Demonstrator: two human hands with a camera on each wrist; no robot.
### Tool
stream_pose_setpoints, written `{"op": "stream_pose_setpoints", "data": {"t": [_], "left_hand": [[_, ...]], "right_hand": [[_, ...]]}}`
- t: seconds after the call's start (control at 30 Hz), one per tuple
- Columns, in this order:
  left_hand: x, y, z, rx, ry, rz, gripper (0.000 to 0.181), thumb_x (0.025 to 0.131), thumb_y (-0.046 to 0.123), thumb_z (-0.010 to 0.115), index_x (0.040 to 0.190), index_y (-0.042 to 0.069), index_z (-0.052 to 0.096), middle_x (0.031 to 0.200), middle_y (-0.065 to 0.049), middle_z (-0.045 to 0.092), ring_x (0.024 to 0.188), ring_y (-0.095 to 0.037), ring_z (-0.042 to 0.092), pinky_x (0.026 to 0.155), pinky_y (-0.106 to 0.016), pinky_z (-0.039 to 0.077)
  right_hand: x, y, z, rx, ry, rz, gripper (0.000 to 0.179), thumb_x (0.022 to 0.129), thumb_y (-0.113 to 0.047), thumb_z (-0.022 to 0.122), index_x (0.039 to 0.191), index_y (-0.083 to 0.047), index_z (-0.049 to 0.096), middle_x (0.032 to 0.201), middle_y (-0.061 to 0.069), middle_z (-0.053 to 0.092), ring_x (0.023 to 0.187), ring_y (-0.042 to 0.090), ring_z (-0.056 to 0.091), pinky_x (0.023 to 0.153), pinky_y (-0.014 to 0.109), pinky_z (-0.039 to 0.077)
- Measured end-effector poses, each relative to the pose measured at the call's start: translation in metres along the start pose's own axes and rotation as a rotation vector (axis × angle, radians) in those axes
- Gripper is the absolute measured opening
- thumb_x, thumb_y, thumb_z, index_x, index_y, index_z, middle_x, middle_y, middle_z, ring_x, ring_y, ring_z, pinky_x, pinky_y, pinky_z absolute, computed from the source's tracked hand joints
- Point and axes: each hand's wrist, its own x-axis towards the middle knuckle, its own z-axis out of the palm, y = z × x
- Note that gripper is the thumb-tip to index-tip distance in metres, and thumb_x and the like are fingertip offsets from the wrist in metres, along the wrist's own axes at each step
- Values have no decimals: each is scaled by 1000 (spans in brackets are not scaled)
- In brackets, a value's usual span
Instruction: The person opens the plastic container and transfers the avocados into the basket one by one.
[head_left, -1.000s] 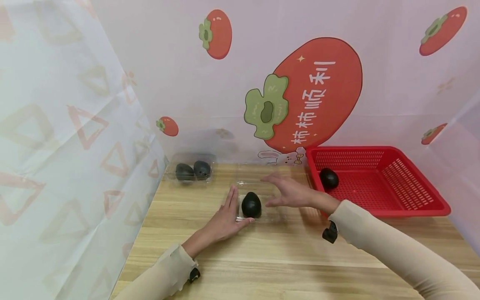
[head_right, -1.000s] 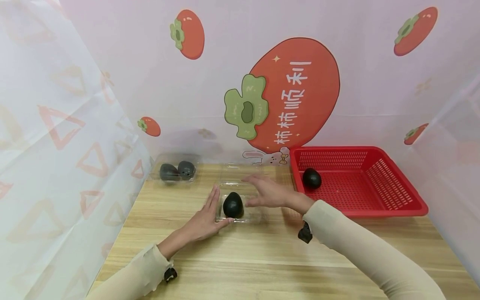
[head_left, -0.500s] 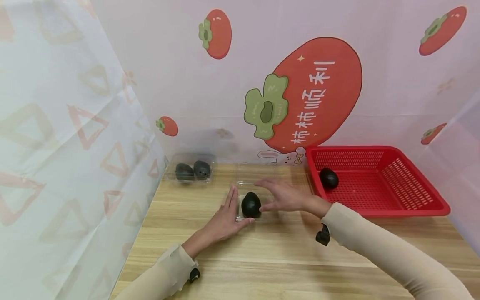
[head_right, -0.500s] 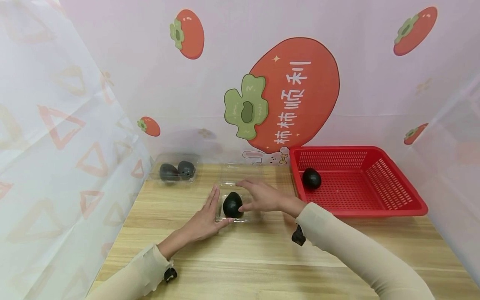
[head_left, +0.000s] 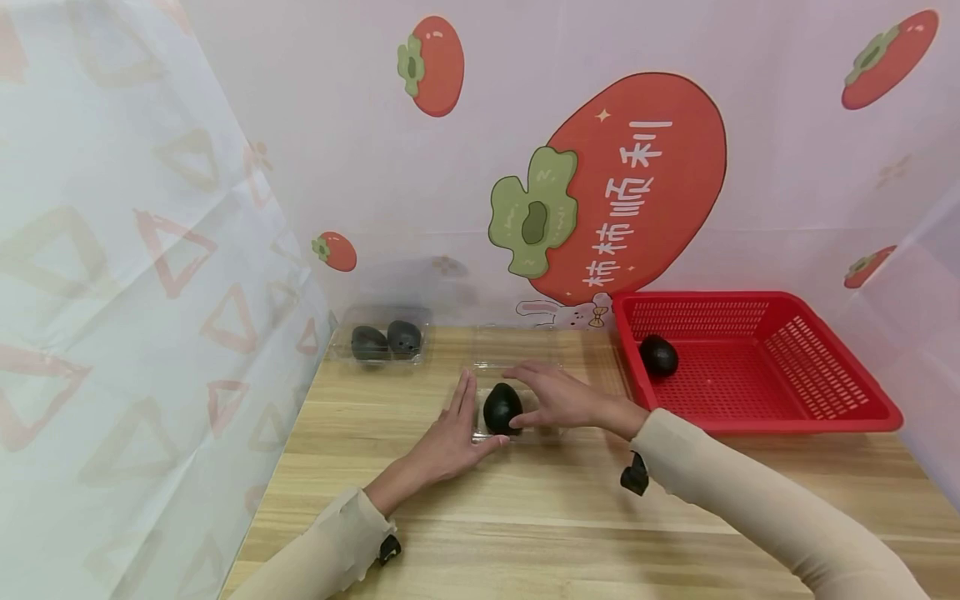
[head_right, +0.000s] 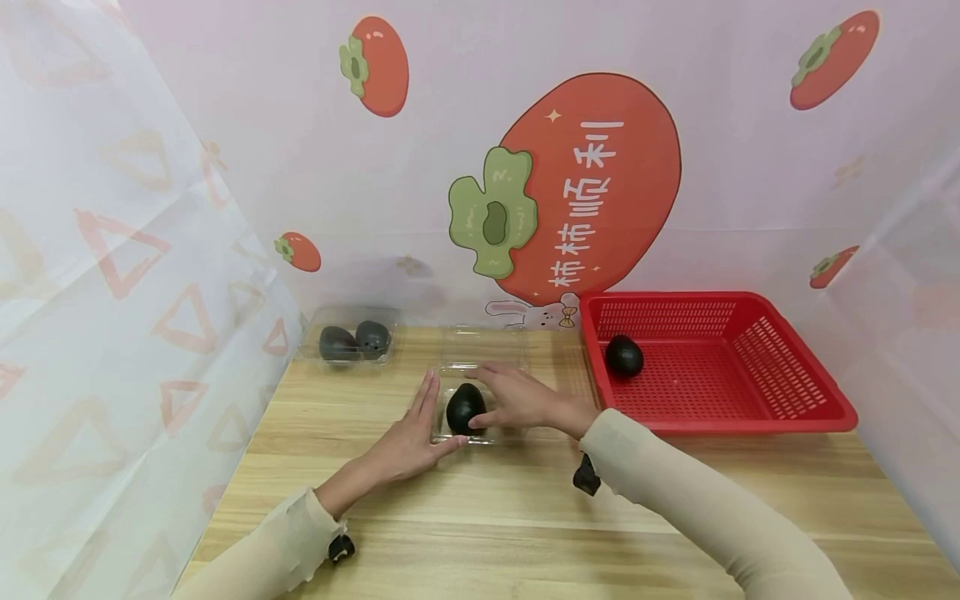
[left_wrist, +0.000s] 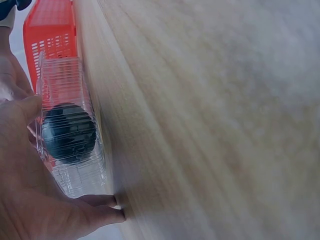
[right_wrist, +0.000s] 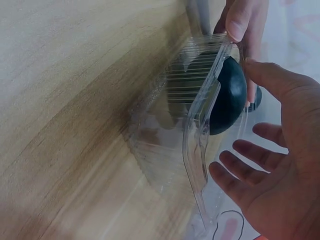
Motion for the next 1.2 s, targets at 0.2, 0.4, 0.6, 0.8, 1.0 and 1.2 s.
{"op": "stream_pose_setpoints", "data": {"t": [0.2, 0.4, 0.6, 0.8, 1.0, 1.2], "left_hand": [[0, 0, 0, -8, 4, 7, 115, 99, 69, 59, 169, 5, -6, 177, -18, -9, 160, -40, 19, 120, -66, 32], [0, 0, -2, -7, 7, 8, 116, 99, 68, 61, 169, 5, -6, 177, -19, -9, 159, -41, 22, 120, -66, 32], [1, -1, -1, -4, 6, 10, 116, 99, 68, 61, 170, 5, -5, 177, -19, -10, 159, -41, 23, 120, -66, 33], [2, -2, 1, 3, 4, 13, 115, 99, 68, 60, 170, 4, -5, 177, -20, -11, 159, -41, 22, 119, -66, 35], [2, -1, 0, -2, 2, 8, 115, 99, 68, 60, 170, 5, -5, 177, -18, -11, 157, -41, 27, 119, -66, 35], [2, -2, 2, 1, 9, 9, 114, 100, 66, 61, 170, 3, -3, 177, -19, -10, 158, -40, 25, 119, -65, 34]], "right_hand": [[4, -1, 3, 13, -7, 16, 78, 90, -42, 85, 151, -2, 55, 153, 19, 56, 142, 39, 53, 115, 64, 42], [8, -3, 6, 36, -16, 22, 77, 91, -41, 84, 151, -1, 55, 153, 19, 56, 142, 39, 54, 115, 62, 43], [14, -4, 13, 31, -5, 21, 78, 90, -41, 86, 149, -1, 56, 150, 17, 59, 136, 35, 59, 111, 55, 49], [17, -6, 18, 44, -3, 39, 79, 89, -40, 87, 148, 2, 57, 148, 19, 59, 133, 33, 60, 106, 50, 54], [20, -6, 22, 29, 6, 50, 79, 88, -42, 87, 147, 2, 58, 146, 18, 60, 130, 32, 62, 106, 49, 54], [22, -6, 25, 50, 6, 51, 77, 86, -40, 88, 142, 4, 61, 142, 19, 62, 122, 31, 65, 100, 47, 58]]}}
